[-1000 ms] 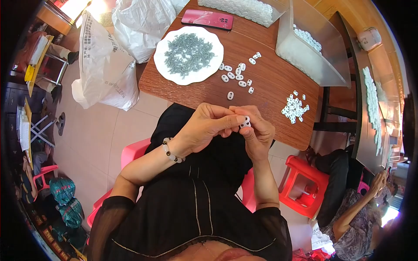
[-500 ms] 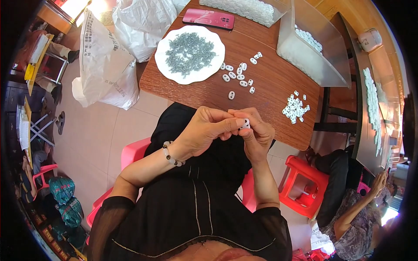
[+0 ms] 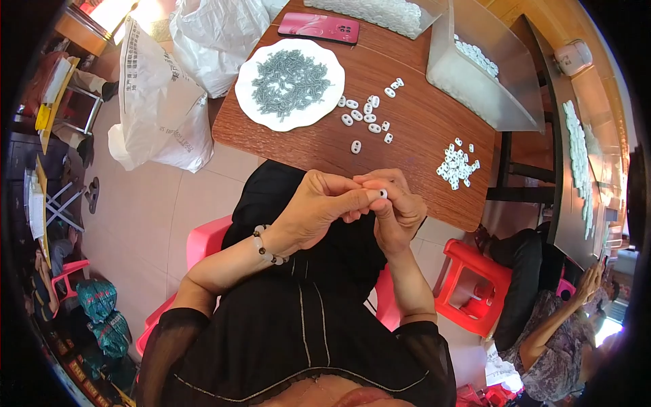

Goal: Assembling small plastic parts by inserting small grey pins into white plastic bases.

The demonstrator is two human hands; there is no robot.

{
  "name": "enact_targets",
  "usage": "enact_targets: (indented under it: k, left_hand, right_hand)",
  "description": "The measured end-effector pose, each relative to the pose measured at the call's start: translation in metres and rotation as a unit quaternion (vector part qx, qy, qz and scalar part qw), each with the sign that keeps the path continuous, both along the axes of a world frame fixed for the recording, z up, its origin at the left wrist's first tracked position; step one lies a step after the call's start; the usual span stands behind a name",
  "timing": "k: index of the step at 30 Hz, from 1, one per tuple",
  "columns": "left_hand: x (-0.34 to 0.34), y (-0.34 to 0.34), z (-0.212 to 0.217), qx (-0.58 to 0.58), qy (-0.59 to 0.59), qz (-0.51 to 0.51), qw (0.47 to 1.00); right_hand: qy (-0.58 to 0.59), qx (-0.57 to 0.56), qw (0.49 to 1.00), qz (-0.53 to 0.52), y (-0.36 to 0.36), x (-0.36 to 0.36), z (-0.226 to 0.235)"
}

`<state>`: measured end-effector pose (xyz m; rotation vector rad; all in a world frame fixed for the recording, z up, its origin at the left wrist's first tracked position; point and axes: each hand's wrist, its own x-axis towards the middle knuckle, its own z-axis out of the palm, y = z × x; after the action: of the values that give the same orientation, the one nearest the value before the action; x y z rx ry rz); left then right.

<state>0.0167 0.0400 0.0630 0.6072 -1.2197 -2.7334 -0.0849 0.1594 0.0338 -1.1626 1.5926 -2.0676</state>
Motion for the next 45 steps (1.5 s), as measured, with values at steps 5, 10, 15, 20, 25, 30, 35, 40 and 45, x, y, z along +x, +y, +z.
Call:
enact_targets:
  k: [5, 10, 15, 20, 25, 30, 35, 40, 45]
  left_hand:
    - [-0.006, 0.002, 0.001, 0.047, -0.006, 0.008, 0.999]
    - [-0.017, -0.004, -0.013, 0.036, 0.017, 0.005, 0.999]
    - [-0.026, -0.005, -0.023, 0.006, 0.022, 0.020, 1.000]
    - [-0.030, -0.006, -0.025, -0.037, 0.039, 0.036, 0.998]
    - [-0.033, -0.006, -0.030, -0.037, 0.044, 0.035, 0.998]
    - [-0.039, -0.005, -0.034, -0.028, 0.046, 0.031, 0.998]
    - [-0.053, -0.003, -0.038, -0.016, 0.045, 0.010, 0.999]
    - [-0.061, -0.004, -0.041, -0.002, 0.064, -0.016, 0.998]
    - [-0.065, -0.009, -0.041, 0.028, 0.060, -0.035, 0.997]
  right_hand:
    - [0.002, 0.010, 1.000, 0.000, 0.002, -0.006, -0.006]
    - [-0.076, -0.002, 0.996, 0.051, -0.003, -0.015, -0.015]
    - [-0.103, 0.023, 0.991, 0.087, -0.002, -0.025, -0.020]
    - [-0.157, 0.032, 0.978, 0.130, 0.000, -0.028, -0.018]
    - [-0.118, 0.029, 0.984, 0.127, -0.001, -0.034, -0.025]
    - [-0.114, 0.035, 0.987, 0.107, 0.000, -0.038, -0.028]
    - [-0.145, 0.017, 0.986, 0.083, 0.002, -0.043, -0.028]
    - [-0.156, 0.002, 0.987, 0.035, 0.004, -0.046, -0.028]
    - [-0.159, -0.001, 0.987, 0.019, 0.000, -0.045, -0.026]
